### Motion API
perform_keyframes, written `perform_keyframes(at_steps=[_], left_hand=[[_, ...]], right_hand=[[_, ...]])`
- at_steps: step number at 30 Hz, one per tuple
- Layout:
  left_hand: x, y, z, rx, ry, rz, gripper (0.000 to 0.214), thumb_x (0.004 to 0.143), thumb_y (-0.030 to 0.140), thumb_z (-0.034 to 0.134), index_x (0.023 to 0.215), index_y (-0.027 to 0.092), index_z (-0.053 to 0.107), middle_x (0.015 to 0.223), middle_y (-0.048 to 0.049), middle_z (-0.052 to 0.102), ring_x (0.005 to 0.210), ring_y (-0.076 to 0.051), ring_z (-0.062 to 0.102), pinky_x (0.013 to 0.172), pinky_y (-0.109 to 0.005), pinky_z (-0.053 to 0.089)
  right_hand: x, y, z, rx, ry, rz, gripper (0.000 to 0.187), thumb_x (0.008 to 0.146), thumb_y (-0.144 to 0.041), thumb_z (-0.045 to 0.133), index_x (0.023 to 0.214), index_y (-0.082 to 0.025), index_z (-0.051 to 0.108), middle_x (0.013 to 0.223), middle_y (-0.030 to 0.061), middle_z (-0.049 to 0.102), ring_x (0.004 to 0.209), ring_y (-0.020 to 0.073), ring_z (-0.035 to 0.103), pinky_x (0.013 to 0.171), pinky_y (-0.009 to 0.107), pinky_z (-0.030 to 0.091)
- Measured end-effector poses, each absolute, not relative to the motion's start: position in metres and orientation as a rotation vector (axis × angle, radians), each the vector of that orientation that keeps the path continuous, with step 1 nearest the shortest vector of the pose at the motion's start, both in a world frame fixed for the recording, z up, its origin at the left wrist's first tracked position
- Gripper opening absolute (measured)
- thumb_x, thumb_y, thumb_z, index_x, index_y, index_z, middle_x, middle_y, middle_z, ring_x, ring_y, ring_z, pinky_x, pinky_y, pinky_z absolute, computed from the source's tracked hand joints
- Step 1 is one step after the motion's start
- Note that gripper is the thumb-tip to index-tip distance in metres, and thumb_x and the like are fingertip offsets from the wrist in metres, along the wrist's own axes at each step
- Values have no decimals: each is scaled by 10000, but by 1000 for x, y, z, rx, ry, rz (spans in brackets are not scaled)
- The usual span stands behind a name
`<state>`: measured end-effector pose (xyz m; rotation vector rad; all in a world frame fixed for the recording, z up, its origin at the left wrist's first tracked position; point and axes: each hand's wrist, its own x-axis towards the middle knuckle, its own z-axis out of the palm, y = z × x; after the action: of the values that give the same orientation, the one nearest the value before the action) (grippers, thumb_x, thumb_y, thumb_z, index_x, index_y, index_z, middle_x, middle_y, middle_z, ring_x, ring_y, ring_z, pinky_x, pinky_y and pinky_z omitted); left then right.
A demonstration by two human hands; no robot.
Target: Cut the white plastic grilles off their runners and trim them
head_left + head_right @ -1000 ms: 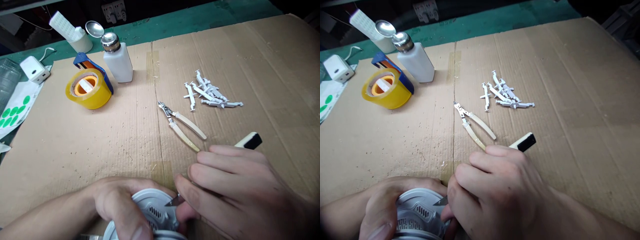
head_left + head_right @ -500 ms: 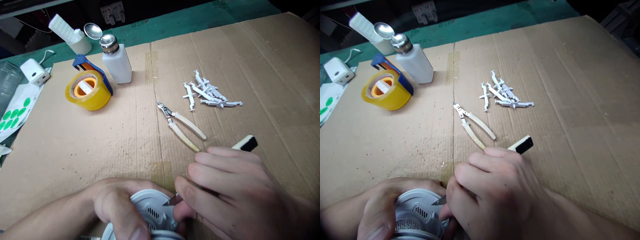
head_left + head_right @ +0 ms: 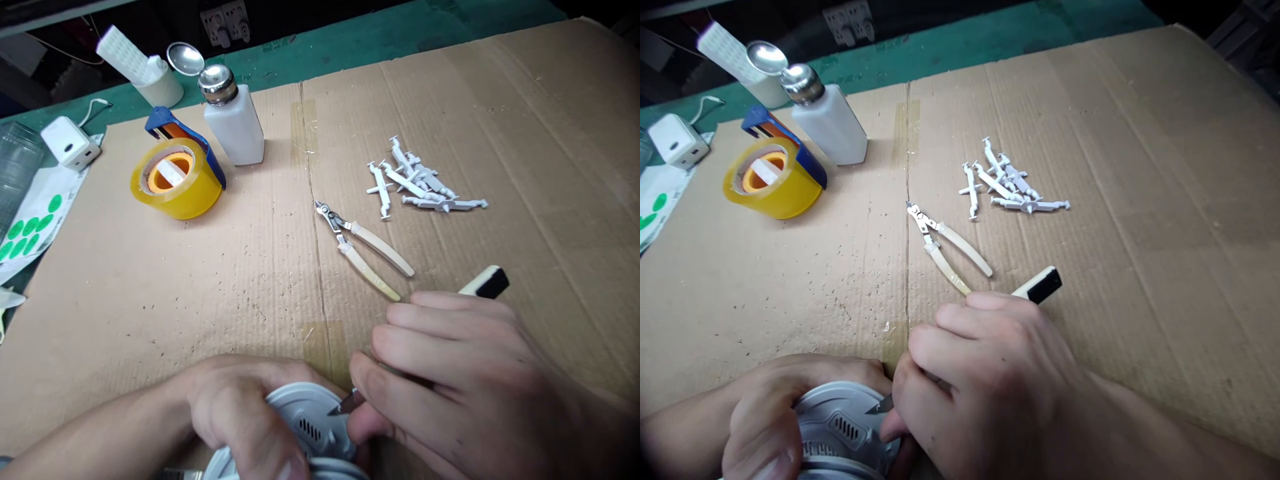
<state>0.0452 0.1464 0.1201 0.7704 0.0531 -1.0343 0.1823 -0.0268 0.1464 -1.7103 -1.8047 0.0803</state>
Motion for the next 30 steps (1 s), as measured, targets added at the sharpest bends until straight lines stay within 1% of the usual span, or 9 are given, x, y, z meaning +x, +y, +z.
perform_keyframes(at_steps=[4, 7, 10, 14, 17, 21, 25, 30], left_hand=[[45, 144, 126, 839, 82, -990, 503, 531, 522, 726, 849, 168, 564, 686, 5, 498, 701, -172, 488, 546, -259, 404], [52, 149, 140, 948, 131, -1092, 437, 581, 458, 665, 880, 159, 556, 719, 3, 491, 687, -151, 449, 557, -260, 388], [53, 151, 147, 980, 166, -1184, 418, 552, 455, 631, 836, 163, 538, 730, -1, 475, 671, -143, 421, 564, -269, 368], [46, 150, 136, 907, 144, -1111, 425, 543, 467, 692, 807, 175, 533, 719, 4, 471, 649, -132, 413, 528, -249, 359], [45, 148, 129, 841, 107, -1049, 433, 556, 497, 739, 762, 178, 530, 668, 8, 460, 632, -135, 427, 509, -241, 374], [46, 146, 125, 736, 120, -1026, 451, 536, 520, 761, 714, 180, 524, 615, 11, 443, 616, -148, 453, 495, -251, 380], [46, 144, 123, 685, 128, -1007, 487, 462, 498, 791, 727, 173, 543, 650, -6, 520, 633, -161, 496, 502, -255, 403], [46, 144, 121, 705, 104, -1040, 488, 483, 510, 777, 728, 170, 526, 694, -16, 546, 652, -162, 512, 542, -261, 424]], right_hand=[[181, -25, 146, -1703, -1818, 106, 402, 956, -303, 605, 576, -175, 620, 540, -50, 453, 525, 121, 339, 511, 336, 227], [180, -23, 146, -1702, -1816, 116, 413, 953, -291, 601, 557, -176, 595, 535, -50, 441, 523, 121, 334, 512, 336, 226], [180, -22, 145, -1706, -1820, 113, 405, 957, -277, 587, 563, -181, 585, 539, -50, 438, 525, 124, 335, 517, 338, 223], [181, -21, 145, -1720, -1802, 60, 416, 940, -292, 614, 544, -184, 550, 534, -48, 424, 536, 131, 317, 521, 348, 204], [182, -23, 146, -1718, -1818, 52, 414, 923, -237, 621, 521, -180, 538, 524, -50, 412, 528, 128, 301, 513, 350, 199], [184, -25, 147, -1712, -1875, 49, 412, 953, -262, 584, 548, -184, 595, 537, -44, 435, 522, 129, 329, 504, 351, 206], [185, -26, 147, -1711, -1865, 75, 370, 948, -297, 596, 598, -188, 641, 556, -40, 461, 528, 137, 350, 510, 351, 201], [184, -27, 146, -1731, -1859, 77, 377, 948, -366, 607, 616, -191, 646, 567, -37, 471, 543, 142, 355, 519, 346, 188]])
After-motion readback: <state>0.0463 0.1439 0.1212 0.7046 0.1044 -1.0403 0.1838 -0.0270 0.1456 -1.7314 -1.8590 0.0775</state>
